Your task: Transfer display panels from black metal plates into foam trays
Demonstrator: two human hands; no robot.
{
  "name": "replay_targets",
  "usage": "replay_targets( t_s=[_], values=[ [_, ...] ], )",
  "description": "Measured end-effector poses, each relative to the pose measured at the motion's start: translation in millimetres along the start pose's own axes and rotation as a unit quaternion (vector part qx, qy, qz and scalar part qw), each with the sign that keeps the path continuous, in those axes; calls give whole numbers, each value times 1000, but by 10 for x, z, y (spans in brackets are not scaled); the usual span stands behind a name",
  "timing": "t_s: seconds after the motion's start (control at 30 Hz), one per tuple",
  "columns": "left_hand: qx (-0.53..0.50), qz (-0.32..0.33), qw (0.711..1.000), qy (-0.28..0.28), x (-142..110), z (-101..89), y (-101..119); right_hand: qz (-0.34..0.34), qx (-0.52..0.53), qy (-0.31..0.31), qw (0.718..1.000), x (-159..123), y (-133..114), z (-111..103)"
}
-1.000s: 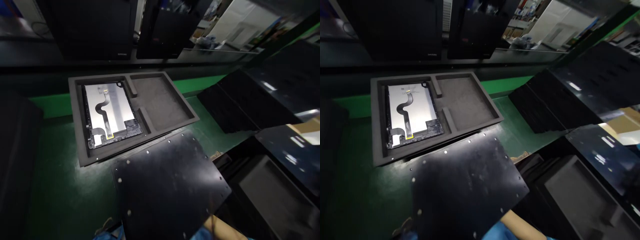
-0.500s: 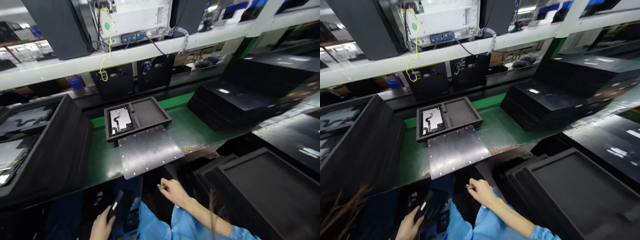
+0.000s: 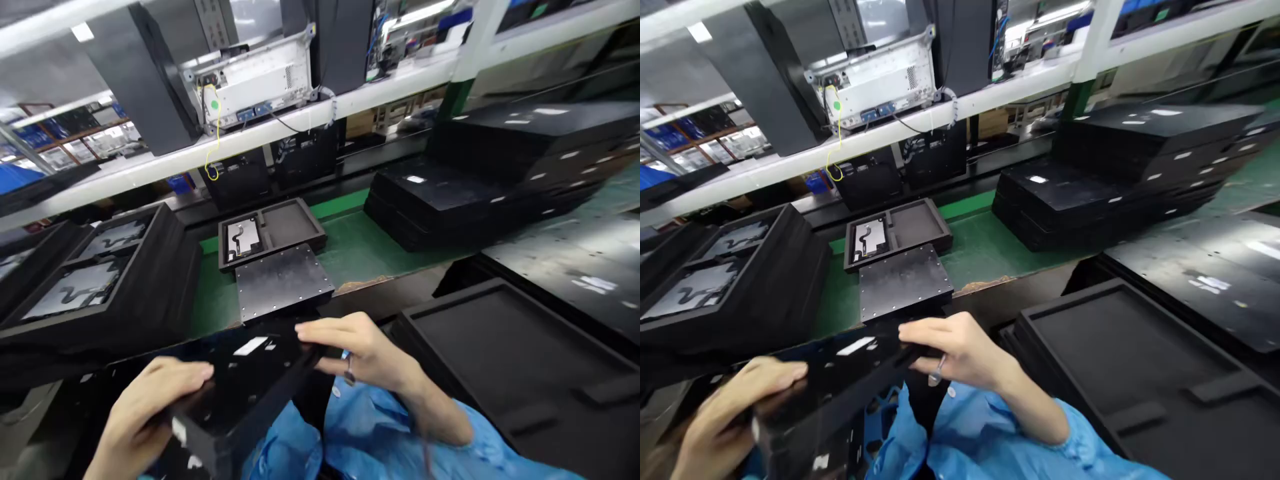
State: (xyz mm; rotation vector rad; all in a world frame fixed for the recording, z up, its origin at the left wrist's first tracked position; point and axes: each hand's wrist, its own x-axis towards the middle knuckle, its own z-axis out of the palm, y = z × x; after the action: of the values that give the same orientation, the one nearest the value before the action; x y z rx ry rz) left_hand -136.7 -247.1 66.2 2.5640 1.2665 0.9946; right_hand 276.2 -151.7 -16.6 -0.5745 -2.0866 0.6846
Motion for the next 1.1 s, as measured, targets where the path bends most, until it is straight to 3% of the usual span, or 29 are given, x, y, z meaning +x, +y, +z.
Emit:
replay_targets(
  t_s=[0.07,0.17,0.23,0.3,0.4,0.5,0.6,0.67,0.77,0.87,0.97,1.1],
  values=[
    [-26,53,998,19,451,170,-146,-5,-97,35,995,15,-38,-285],
    [41,56,996,59,963,570,-555,-6,-217,64,974,102,119,-471],
    [114,54,990,68,1168,862,-885,-1,-265,51,963,193,336,-448],
    [170,33,984,37,1265,1088,-1190,-4,-294,27,955,280,597,-354],
    [196,-24,979,-46,1250,1184,-1469,-11,-299,16,954,370,972,-183],
    [173,-89,979,-63,1214,1089,-1449,6,-243,15,970,403,1199,-66],
    [130,-105,985,-53,1404,1136,-1255,50,-178,46,982,342,1187,-5],
    [110,-72,989,-74,1688,1349,-1154,117,-141,117,976,218,1075,32],
    [128,-47,985,-110,2202,1864,-1123,266,-48,213,939,-93,873,130],
    [173,-69,973,-140,2630,2383,-1154,367,82,215,901,-432,770,313],
    [192,-89,967,-144,2860,2723,-1166,394,170,219,877,-625,837,525],
    [179,-74,973,-129,2909,2874,-1191,374,248,247,859,-596,1068,663]
  ],
)
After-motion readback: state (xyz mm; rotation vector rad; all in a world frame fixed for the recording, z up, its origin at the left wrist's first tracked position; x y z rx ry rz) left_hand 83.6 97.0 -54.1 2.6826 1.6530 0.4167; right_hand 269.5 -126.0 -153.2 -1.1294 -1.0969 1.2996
